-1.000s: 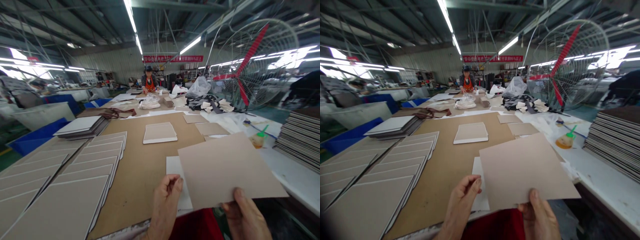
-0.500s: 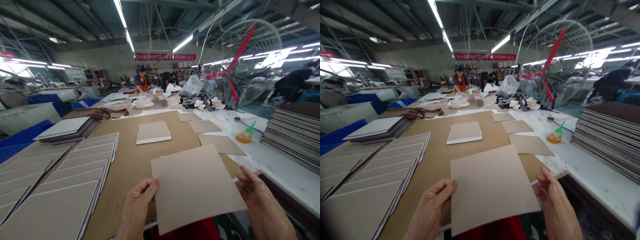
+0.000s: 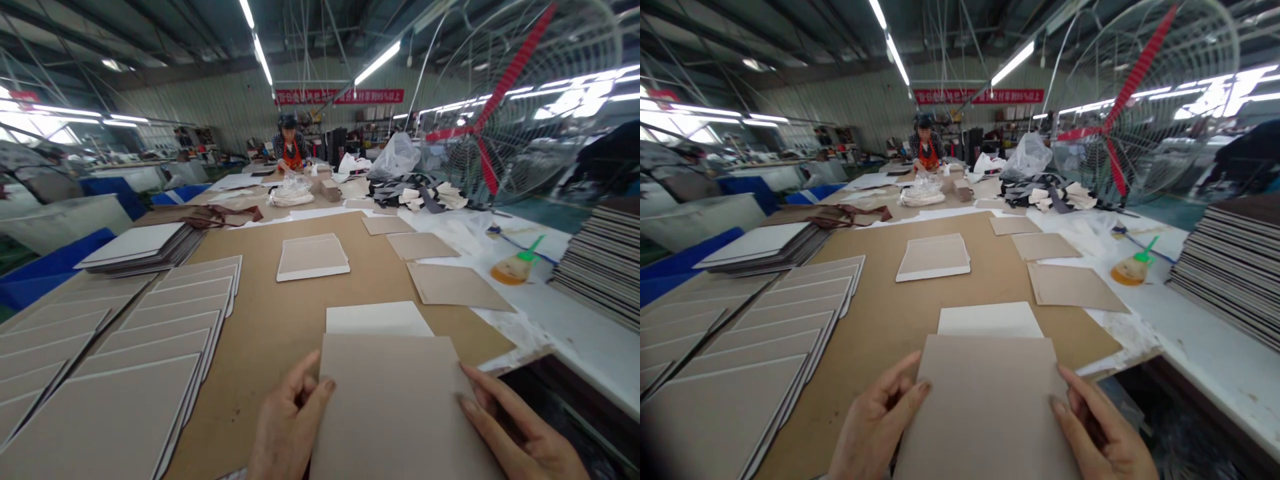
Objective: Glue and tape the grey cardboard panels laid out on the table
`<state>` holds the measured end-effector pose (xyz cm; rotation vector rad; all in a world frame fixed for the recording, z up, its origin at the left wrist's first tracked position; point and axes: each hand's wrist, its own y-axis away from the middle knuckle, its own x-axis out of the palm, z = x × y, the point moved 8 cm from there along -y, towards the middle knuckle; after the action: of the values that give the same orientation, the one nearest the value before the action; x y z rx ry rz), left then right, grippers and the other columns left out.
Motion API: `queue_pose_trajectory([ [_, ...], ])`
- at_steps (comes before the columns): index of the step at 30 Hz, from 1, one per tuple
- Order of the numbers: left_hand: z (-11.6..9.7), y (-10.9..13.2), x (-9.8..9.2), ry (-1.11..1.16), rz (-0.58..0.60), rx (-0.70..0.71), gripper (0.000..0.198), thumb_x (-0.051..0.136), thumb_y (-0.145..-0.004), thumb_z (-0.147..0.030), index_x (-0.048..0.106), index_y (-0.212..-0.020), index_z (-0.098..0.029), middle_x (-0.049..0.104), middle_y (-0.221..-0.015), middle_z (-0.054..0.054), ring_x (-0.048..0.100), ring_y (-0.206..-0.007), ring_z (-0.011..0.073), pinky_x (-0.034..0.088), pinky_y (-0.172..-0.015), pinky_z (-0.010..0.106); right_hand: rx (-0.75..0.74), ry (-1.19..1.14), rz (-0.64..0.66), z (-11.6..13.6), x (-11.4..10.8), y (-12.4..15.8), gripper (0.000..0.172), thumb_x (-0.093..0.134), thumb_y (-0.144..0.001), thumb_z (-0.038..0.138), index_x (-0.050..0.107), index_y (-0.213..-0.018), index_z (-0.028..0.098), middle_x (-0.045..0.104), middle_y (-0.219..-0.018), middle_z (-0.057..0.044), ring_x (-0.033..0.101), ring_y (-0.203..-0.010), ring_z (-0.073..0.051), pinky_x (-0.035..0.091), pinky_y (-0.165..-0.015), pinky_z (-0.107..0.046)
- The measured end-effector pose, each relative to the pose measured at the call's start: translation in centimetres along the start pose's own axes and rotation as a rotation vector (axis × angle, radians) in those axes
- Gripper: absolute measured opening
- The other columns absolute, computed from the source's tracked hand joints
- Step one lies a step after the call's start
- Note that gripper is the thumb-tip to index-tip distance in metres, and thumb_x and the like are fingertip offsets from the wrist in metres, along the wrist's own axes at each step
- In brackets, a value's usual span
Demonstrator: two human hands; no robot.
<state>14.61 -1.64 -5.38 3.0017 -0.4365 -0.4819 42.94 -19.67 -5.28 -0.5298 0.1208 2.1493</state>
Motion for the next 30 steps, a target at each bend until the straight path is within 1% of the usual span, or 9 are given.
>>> queue_pose_trajectory([
  [2,-0.5,-0.3,0.7,-0.077,0.058,0.033,0.048,0.059,-0.08,-0.046,0.065,-0.119,-0.02,0.048,-0.06,-0.007,0.048,-0.057,0.0118,0.036,-0.055,0.019,0.009,0.025,0.021,-0.3,0.1,-0.8,0.048,0.069,-0.063,0.059,0.076,-0.1,0.029,0.07,-0.076,0.0,0.066,-0.07,-0.019,0.055,-0.064,-0.024],
  [4,-1.1,-1.0,1.3,-0.159,0.078,0.075,0.044,0.056,-0.083,-0.043,0.065,-0.118,-0.02,0.054,-0.065,-0.005,0.053,-0.063,0.0137,0.039,-0.059,0.021,0.004,0.066,0.027,-0.2,0.2,-2.3,0.049,0.066,-0.065,0.061,0.076,-0.101,0.028,0.07,-0.079,0.0,0.067,-0.074,-0.02,0.055,-0.067,-0.026],
  [6,-1.9,-1.9,1.8,-0.236,0.061,0.146,0.038,0.054,-0.084,-0.038,0.066,-0.116,-0.02,0.059,-0.074,-0.002,0.057,-0.072,0.0162,0.042,-0.066,0.023,-0.014,0.124,0.057,0.0,0.8,-4.2,0.051,0.063,-0.066,0.062,0.076,-0.101,0.028,0.071,-0.081,-0.001,0.067,-0.077,-0.022,0.054,-0.07,-0.028],
  [9,-2.9,-3.4,2.3,-0.333,0.011,0.236,0.028,0.05,-0.085,-0.029,0.066,-0.106,-0.02,0.06,-0.082,0.001,0.058,-0.077,0.0178,0.042,-0.071,0.025,-0.049,0.227,0.133,0.3,2.4,-7.1,0.051,0.059,-0.069,0.061,0.074,-0.105,0.028,0.071,-0.085,-0.001,0.066,-0.081,-0.023,0.053,-0.072,-0.031],
  [14,-3.1,-4.9,3.1,-0.472,-0.016,0.248,0.023,0.043,-0.086,-0.022,0.063,-0.097,-0.019,0.058,-0.085,0.003,0.057,-0.08,0.0183,0.041,-0.071,0.027,-0.125,0.319,0.208,0.2,4.9,-10.2,0.051,0.055,-0.073,0.06,0.073,-0.107,0.026,0.071,-0.082,-0.001,0.066,-0.078,-0.023,0.052,-0.07,-0.033],
  [19,-2.6,-5.8,4.0,-0.529,-0.005,0.26,0.028,0.039,-0.088,-0.019,0.062,-0.103,-0.019,0.06,-0.091,0.005,0.058,-0.087,0.0199,0.044,-0.079,0.03,-0.133,0.376,0.222,-0.5,5.5,-11.5,0.054,0.054,-0.072,0.063,0.074,-0.105,0.025,0.069,-0.073,0.0,0.066,-0.071,-0.023,0.051,-0.065,-0.033],
  [22,-2.1,-6.3,4.2,-0.571,-0.003,0.236,0.032,0.038,-0.088,-0.019,0.061,-0.111,-0.018,0.06,-0.095,0.006,0.059,-0.091,0.0206,0.045,-0.082,0.032,-0.145,0.404,0.245,-0.9,5.8,-11.7,0.054,0.054,-0.074,0.062,0.073,-0.108,0.023,0.071,-0.079,-0.002,0.067,-0.076,-0.023,0.052,-0.067,-0.033],
  [25,-1.7,-6.8,4.2,-0.621,0.011,0.203,0.033,0.038,-0.089,-0.019,0.061,-0.112,-0.019,0.06,-0.096,0.006,0.06,-0.091,0.0205,0.046,-0.082,0.032,-0.158,0.396,0.266,-1.0,6.1,-11.5,0.054,0.055,-0.075,0.061,0.074,-0.107,0.022,0.073,-0.084,-0.003,0.068,-0.08,-0.024,0.053,-0.069,-0.032],
  [30,-1.5,-7.3,4.2,-0.654,0.03,0.196,0.033,0.038,-0.089,-0.02,0.061,-0.113,-0.019,0.061,-0.098,0.006,0.059,-0.093,0.0203,0.047,-0.083,0.033,-0.125,0.392,0.253,-1.1,6.2,-11.2,0.054,0.056,-0.073,0.063,0.074,-0.105,0.023,0.074,-0.087,-0.003,0.069,-0.08,-0.025,0.053,-0.066,-0.032],
])
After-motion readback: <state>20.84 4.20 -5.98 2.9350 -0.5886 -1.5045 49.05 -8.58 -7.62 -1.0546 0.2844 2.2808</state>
